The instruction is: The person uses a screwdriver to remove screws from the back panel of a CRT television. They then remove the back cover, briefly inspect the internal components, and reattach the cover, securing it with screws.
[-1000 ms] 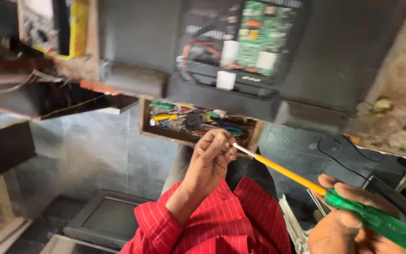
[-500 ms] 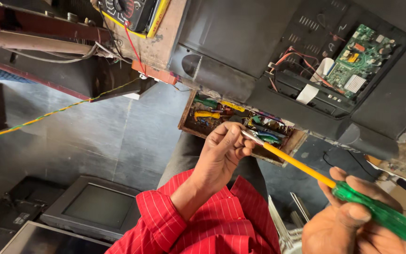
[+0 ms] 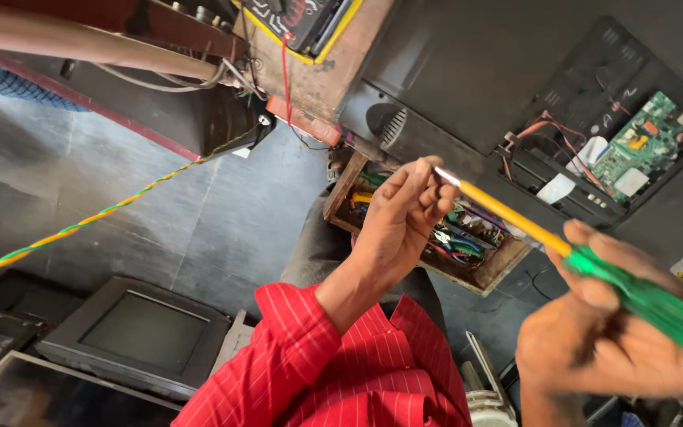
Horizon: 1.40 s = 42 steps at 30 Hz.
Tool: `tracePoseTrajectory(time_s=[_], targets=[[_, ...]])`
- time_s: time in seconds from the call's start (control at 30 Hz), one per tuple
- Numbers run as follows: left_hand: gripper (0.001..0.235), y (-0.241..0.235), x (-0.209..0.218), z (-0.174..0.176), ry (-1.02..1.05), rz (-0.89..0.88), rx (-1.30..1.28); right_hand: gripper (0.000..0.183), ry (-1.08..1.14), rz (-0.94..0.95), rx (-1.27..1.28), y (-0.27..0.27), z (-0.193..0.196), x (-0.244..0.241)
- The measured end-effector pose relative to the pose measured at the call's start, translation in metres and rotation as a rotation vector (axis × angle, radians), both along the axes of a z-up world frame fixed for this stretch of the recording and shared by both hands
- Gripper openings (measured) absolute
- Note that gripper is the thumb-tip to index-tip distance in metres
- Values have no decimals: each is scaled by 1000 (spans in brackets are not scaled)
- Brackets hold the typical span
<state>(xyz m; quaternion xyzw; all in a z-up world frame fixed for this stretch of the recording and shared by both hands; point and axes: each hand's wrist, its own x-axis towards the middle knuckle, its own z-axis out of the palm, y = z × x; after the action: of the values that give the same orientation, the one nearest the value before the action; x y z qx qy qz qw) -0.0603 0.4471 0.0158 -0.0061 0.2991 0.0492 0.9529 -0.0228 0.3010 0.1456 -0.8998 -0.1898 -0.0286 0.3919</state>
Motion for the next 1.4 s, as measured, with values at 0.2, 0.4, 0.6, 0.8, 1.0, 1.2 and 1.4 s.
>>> tracePoseTrajectory(time_s=[0.2, 0.4, 0.6, 0.8, 1.0, 1.2, 1.4], targets=[[22, 9, 20, -8, 238, -101, 355, 39, -114, 341, 16, 33, -29, 47], [19, 13, 16, -37, 418, -128, 1001, 50, -148, 496, -24, 71, -50, 80], [19, 5, 17, -44, 402, -73, 956, 49, -238, 561, -143, 83, -64, 96], [19, 4, 16, -45, 417, -70, 976, 48, -209, 609, -143, 84, -76, 100], [19, 4, 15, -47, 409, -97, 953, 52, -57, 567, -94, 86, -78, 100], [17, 26, 14, -36, 373, -133, 1052, 52, -287, 652, -158, 98, -73, 99], [40, 102, 20, -22, 82, -5, 1863, 61, -318, 645, -99, 103, -70, 95]])
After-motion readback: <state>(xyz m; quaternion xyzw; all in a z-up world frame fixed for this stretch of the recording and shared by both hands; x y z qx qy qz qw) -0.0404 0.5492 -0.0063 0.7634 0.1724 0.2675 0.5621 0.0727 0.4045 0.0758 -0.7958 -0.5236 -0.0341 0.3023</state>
